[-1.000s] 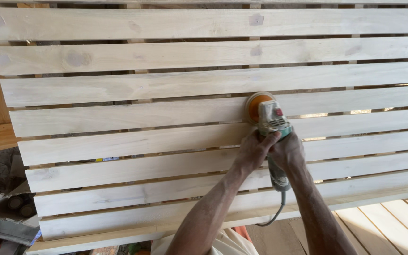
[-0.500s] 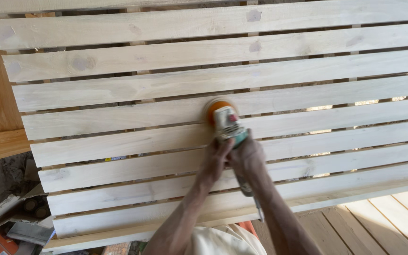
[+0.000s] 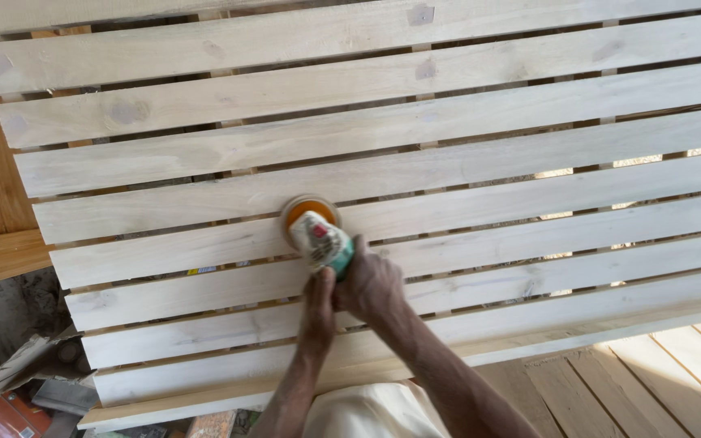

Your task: The person sands a slatted wooden structure using a power sander, moving the tool across the surface and wiping sawdust away by hand.

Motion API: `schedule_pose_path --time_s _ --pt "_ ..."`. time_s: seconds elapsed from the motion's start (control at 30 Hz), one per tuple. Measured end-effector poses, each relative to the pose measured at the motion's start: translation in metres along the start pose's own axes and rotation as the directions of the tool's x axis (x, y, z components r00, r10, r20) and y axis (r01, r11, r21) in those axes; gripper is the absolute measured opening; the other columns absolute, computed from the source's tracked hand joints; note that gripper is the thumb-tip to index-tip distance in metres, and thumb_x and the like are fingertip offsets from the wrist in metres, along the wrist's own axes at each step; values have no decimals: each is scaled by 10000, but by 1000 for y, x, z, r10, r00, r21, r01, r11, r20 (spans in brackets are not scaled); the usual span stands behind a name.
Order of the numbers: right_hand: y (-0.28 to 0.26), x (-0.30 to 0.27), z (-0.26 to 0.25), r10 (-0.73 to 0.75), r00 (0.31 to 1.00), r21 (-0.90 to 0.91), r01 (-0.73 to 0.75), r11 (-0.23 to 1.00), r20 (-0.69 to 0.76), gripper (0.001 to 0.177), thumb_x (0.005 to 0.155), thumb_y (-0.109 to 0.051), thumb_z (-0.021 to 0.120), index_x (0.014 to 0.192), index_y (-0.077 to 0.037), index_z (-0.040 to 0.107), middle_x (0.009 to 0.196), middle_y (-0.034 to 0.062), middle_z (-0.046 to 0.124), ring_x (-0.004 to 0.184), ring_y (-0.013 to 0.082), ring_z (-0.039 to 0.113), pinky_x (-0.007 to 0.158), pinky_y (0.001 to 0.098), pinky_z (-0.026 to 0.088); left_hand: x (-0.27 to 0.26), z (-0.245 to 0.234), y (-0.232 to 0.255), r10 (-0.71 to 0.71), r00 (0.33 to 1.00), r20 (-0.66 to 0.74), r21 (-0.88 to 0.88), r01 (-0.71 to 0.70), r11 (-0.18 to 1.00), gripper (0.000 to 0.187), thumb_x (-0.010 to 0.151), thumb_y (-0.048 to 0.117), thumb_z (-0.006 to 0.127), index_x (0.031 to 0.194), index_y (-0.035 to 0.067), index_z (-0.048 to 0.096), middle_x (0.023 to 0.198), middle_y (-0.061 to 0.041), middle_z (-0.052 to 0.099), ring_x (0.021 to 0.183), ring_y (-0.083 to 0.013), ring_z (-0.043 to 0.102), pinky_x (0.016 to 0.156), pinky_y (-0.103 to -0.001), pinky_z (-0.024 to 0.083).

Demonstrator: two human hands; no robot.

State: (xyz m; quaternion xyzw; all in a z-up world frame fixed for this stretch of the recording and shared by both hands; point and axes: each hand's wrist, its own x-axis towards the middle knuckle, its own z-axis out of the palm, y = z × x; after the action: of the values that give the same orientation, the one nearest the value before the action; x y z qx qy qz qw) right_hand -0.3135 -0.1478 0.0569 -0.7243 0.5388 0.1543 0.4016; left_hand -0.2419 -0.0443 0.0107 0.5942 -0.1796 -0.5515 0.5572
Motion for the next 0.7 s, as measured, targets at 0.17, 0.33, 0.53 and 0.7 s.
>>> schedule_pose_path --time_s 0.17,0.33,0.53,0.7 --pt "74 -18 -43 190 979 32 -188 982 -71 612 835 -363 785 1225 -8 473 835 173 745 557 239 739 433 367 623 9 83 -13 -75 988 132 -41 81 996 791 953 652 428 1405 5 486 1163 -207 686 899 -226 706 719 -382 646" --pt "109 -31 -63 324 935 135 -306 942 -146 534 895 -326 681 1224 39 472 840 236 760 672 366 757 602 497 645 21 117 -6 -158 956 246 142 125 982 765 935 646 487 1311 -15 574 1001 -198 729 791 -214 715 690 -381 624" --pt "76 -25 -40 261 944 121 -241 963 -200 584 837 -352 741 1172 52 485 811 259 731 702 393 744 631 512 632 19 76 6 -212 955 209 151 183 972 741 921 631 551 1262 -26 603 994 -217 729 841 -232 719 726 -403 623" --pt "-8 -9 5 144 989 4 -144 990 -36 633 866 -405 739 1228 30 454 803 188 755 564 274 733 462 394 613 3 -17 15 -84 994 66 33 82 996 737 929 648 484 1298 23 612 1071 -160 729 882 -219 732 744 -369 645"
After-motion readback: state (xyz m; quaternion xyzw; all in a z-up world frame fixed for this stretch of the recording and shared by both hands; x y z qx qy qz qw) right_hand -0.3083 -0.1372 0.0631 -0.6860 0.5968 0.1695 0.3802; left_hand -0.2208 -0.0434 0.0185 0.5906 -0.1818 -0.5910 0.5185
